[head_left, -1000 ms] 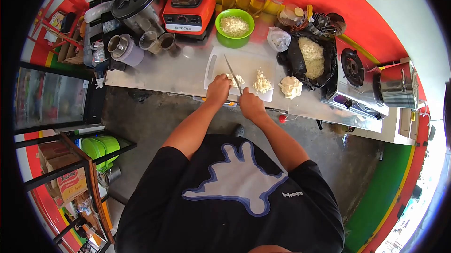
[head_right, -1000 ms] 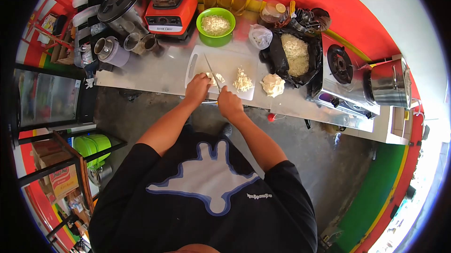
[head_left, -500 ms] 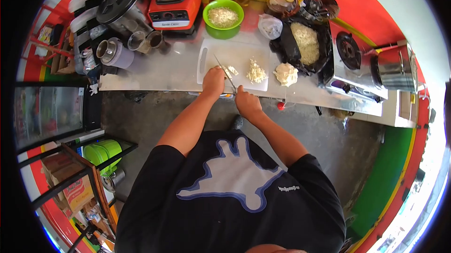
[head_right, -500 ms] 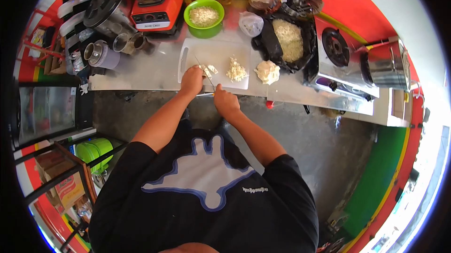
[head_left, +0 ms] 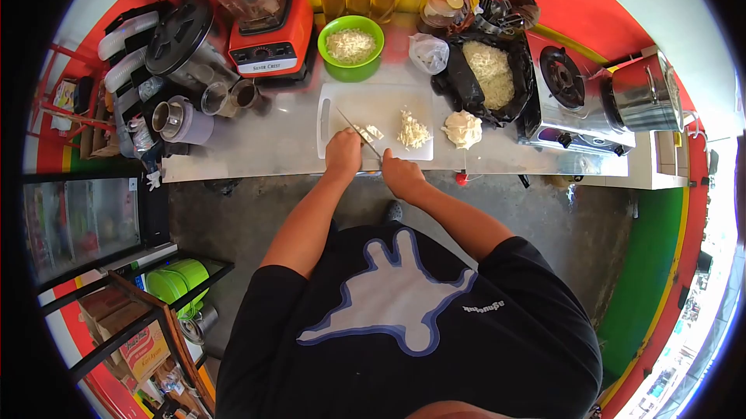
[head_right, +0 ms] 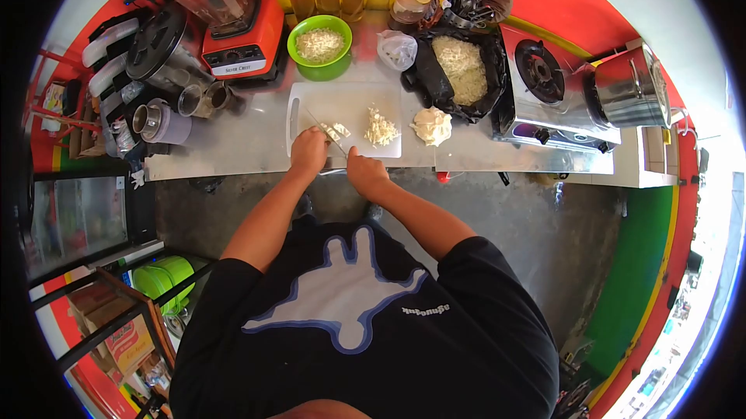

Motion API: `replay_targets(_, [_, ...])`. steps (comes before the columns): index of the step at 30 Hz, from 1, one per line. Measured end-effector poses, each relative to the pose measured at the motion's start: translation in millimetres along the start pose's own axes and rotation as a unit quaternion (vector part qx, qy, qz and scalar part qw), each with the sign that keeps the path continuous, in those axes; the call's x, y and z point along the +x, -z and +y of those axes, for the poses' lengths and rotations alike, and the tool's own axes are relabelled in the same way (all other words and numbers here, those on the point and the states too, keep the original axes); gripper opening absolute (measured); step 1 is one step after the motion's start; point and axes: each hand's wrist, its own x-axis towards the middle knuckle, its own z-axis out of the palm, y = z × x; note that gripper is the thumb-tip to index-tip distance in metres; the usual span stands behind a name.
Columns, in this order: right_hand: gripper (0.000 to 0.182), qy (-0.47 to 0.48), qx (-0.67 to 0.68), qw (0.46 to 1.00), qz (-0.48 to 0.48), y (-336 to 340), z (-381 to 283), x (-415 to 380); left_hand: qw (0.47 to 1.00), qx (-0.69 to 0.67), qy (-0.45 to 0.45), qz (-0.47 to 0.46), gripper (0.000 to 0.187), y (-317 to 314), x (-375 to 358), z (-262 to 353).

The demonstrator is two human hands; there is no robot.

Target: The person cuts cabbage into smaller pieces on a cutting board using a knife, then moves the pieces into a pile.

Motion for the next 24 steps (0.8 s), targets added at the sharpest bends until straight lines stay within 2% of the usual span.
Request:
replay_targets(2, [0.017, 0.010, -0.008, 1.000, -0.001, 2.3, -0.1, 3.4, 1.000, 0.014, -0.018, 0.001, 0.009, 0.5, 1.4, -1.4])
replay_targets(4, [0.028, 0.009, 0.010, 1.000, 0.019, 3.4, -1.3, 6.6, 1.000, 0.009, -0.015, -0.003, 0.009, -0.2, 2.6, -5.5])
replay_targets(13, [0.039, 0.026, -0.010, 0.999, -0.016, 17.8, -7.0, 16.2, 0.999, -0.001, -0.007, -0.032, 0.006, 3.0, 19.1, -17.6])
replay_targets(17, [0.038, 0.014, -0.007, 1.000, -0.022, 10.5, -3.6, 17.3, 0.998, 0.012, -0.019, -0.059, 0.008, 12.0, 20.3, -16.9])
replay_targets(20, [0.031, -0.001, 0.006, 1.000, 0.007, 4.1, 1.8, 31.2, 0.997, 0.019, -0.043, -0.069, 0.010, 10.9, 25.0, -20.8])
replay_targets(22, [0.027, 0.036, -0.014, 0.999, 0.024, 3.7, -2.2, 39.5, 0.995, 0.023, -0.058, -0.076, 0.013, 17.0, 25.1, -19.2])
replay_targets(24, [0.027, 0.021, 0.002, 0.999, 0.027, 5.9, -10.5, 53.8, 0.994, 0.026, -0.072, -0.078, 0.016, 22.3, 23.7, -14.2])
